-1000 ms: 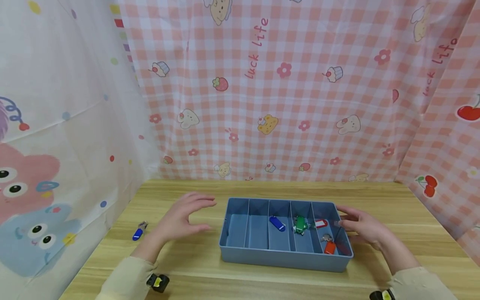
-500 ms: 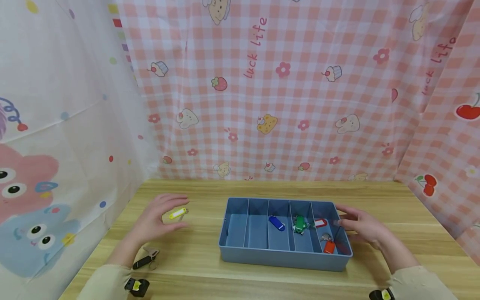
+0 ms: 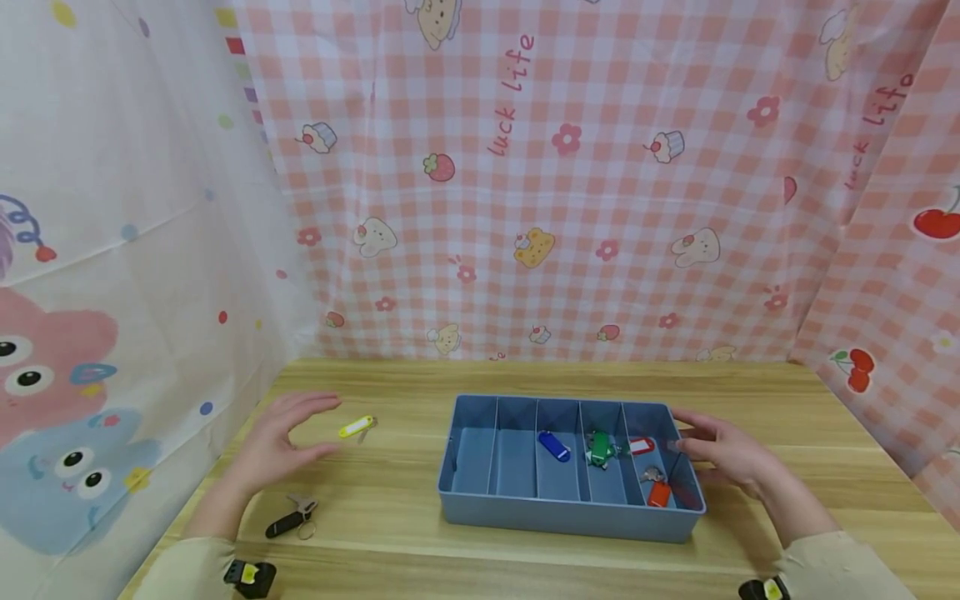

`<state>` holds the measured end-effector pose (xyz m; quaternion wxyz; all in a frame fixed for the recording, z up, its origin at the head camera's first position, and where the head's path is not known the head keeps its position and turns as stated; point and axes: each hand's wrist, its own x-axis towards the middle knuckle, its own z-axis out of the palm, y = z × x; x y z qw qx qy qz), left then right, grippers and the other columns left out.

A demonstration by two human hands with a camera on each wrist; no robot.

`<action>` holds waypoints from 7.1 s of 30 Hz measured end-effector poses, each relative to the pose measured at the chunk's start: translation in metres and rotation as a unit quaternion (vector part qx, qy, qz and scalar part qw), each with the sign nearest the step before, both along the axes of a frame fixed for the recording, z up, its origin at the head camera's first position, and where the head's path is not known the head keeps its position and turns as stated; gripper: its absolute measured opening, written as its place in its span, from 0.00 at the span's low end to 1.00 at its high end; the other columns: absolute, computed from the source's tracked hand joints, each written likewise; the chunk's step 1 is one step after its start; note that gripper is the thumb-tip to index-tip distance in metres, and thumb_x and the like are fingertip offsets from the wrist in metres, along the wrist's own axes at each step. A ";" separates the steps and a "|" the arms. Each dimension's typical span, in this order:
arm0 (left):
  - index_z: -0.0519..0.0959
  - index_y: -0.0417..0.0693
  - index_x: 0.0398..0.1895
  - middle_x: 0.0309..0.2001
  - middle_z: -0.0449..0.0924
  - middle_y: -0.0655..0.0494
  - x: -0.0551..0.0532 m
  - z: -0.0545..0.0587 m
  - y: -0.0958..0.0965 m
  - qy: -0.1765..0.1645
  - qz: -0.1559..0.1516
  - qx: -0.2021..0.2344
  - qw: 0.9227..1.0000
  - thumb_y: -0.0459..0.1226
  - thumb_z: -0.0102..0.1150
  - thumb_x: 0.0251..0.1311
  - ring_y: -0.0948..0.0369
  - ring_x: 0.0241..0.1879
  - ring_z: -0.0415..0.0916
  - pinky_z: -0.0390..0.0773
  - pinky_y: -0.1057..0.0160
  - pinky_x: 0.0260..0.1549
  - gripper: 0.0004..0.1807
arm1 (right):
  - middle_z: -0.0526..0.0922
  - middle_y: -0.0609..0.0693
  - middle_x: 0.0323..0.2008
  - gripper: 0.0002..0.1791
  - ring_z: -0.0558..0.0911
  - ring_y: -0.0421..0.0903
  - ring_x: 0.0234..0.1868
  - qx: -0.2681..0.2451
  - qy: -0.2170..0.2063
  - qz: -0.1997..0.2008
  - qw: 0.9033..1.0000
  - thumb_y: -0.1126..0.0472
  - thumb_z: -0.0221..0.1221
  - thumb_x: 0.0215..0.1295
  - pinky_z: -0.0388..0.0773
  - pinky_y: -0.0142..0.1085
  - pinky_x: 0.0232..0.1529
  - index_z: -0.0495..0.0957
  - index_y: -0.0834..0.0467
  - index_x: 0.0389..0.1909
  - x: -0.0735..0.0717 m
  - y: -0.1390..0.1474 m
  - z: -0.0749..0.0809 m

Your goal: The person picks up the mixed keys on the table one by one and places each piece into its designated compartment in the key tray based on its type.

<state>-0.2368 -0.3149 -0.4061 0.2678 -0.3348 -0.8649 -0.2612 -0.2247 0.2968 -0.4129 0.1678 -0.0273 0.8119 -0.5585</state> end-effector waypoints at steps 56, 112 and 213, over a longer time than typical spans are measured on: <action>0.79 0.33 0.55 0.54 0.78 0.34 -0.009 -0.052 -0.079 -0.249 0.172 0.041 0.952 0.34 0.71 0.56 0.36 0.56 0.72 0.69 0.38 0.55 0.24 | 0.59 0.80 0.65 0.37 0.77 0.61 0.55 -0.003 0.005 0.009 1.000 0.65 0.52 0.73 0.79 0.54 0.49 0.46 0.71 0.74 0.001 0.000 -0.001; 0.88 0.50 0.29 0.31 0.82 0.69 -0.021 -0.030 -0.024 -0.148 0.092 -0.037 0.984 0.27 0.72 0.51 0.58 0.39 0.76 0.75 0.48 0.44 0.08 | 0.58 0.80 0.65 0.37 0.75 0.64 0.58 -0.004 0.001 0.012 1.000 0.65 0.51 0.73 0.78 0.55 0.50 0.44 0.71 0.75 -0.002 0.001 -0.001; 0.81 0.50 0.27 0.31 0.82 0.62 -0.037 0.073 0.136 0.065 -0.153 -0.066 0.984 0.30 0.75 0.50 0.57 0.42 0.77 0.73 0.52 0.51 0.09 | 0.60 0.81 0.64 0.36 0.77 0.62 0.56 -0.013 0.011 0.019 1.000 0.66 0.51 0.73 0.78 0.56 0.50 0.45 0.72 0.74 -0.001 0.002 -0.003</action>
